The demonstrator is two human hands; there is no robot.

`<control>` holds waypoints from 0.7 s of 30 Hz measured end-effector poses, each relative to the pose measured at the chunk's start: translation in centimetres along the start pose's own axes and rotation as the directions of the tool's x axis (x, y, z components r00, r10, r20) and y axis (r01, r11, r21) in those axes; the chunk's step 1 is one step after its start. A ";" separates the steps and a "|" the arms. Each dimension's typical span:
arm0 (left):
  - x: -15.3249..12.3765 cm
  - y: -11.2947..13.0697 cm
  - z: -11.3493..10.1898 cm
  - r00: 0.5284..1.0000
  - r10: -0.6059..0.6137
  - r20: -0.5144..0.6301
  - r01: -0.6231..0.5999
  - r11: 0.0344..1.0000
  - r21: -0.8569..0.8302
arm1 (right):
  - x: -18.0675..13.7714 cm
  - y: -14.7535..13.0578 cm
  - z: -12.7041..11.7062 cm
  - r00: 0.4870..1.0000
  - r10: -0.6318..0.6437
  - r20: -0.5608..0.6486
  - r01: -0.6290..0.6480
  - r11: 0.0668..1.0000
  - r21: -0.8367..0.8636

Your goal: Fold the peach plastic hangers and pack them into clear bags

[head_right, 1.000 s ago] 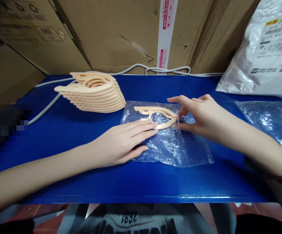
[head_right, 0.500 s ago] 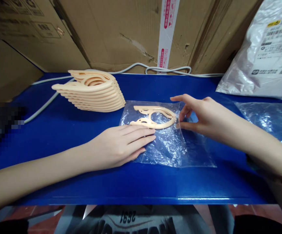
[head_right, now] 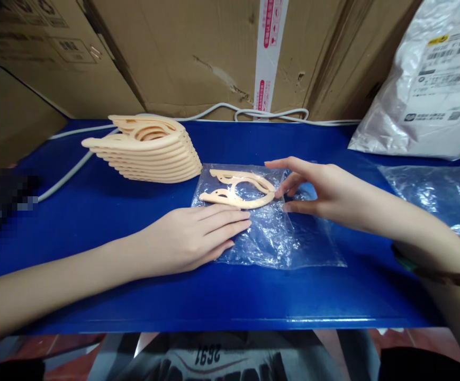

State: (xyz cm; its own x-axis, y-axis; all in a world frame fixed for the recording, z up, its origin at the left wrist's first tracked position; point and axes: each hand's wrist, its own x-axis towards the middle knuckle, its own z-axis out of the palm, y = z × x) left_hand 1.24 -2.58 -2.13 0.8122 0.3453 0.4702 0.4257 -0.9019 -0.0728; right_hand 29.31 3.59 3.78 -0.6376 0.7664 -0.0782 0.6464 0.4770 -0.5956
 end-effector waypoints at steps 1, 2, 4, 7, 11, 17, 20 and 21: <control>0.0 0.0 0.0 1.000 0.001 0.000 -0.001 1.000 -0.002 | 0.0 -0.1 0.0 1.000 -0.001 0.001 0.001 1.000 0.011; 0.0 0.0 0.0 1.000 0.004 -0.002 -0.004 1.000 -0.007 | 0.0 -0.1 0.1 1.000 -0.004 -0.004 0.004 1.000 0.014; -0.1 0.0 0.0 1.000 0.008 -0.006 -0.008 1.000 -0.021 | 0.1 -0.2 0.2 1.000 -0.006 -0.013 0.006 1.000 0.003; -0.2 -0.1 0.0 1.000 0.002 0.003 -0.002 0.999 -0.040 | 0.1 -0.4 0.2 1.000 0.008 -0.018 -0.008 1.000 0.003; -0.2 -0.2 0.0 1.000 0.016 0.024 -0.014 0.998 -0.061 | 0.2 -0.6 0.4 0.996 0.066 -0.066 -0.065 0.998 0.026; -0.2 -0.6 -0.6 0.996 0.065 0.055 -0.063 0.998 -0.027 | 0.4 -0.6 1.1 0.985 0.096 -0.147 -0.093 0.995 0.024; -0.4 -1.1 -2.0 0.996 0.076 -0.048 -0.070 0.990 0.119 | 0.5 -0.2 1.3 0.980 0.132 -0.147 -0.113 0.985 0.127; -0.5 -1.4 -2.6 0.993 0.065 -0.098 -0.048 0.984 0.171 | 0.5 -0.1 1.2 0.978 0.148 -0.148 -0.124 0.979 0.160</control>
State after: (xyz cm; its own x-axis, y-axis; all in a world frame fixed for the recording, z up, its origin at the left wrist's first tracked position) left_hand -0.82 -2.17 -0.01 0.7954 0.2587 0.5481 0.4484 -0.8596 -0.2449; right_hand 28.42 3.39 2.79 -0.4656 0.8838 -0.0466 0.6454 0.3031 -0.7012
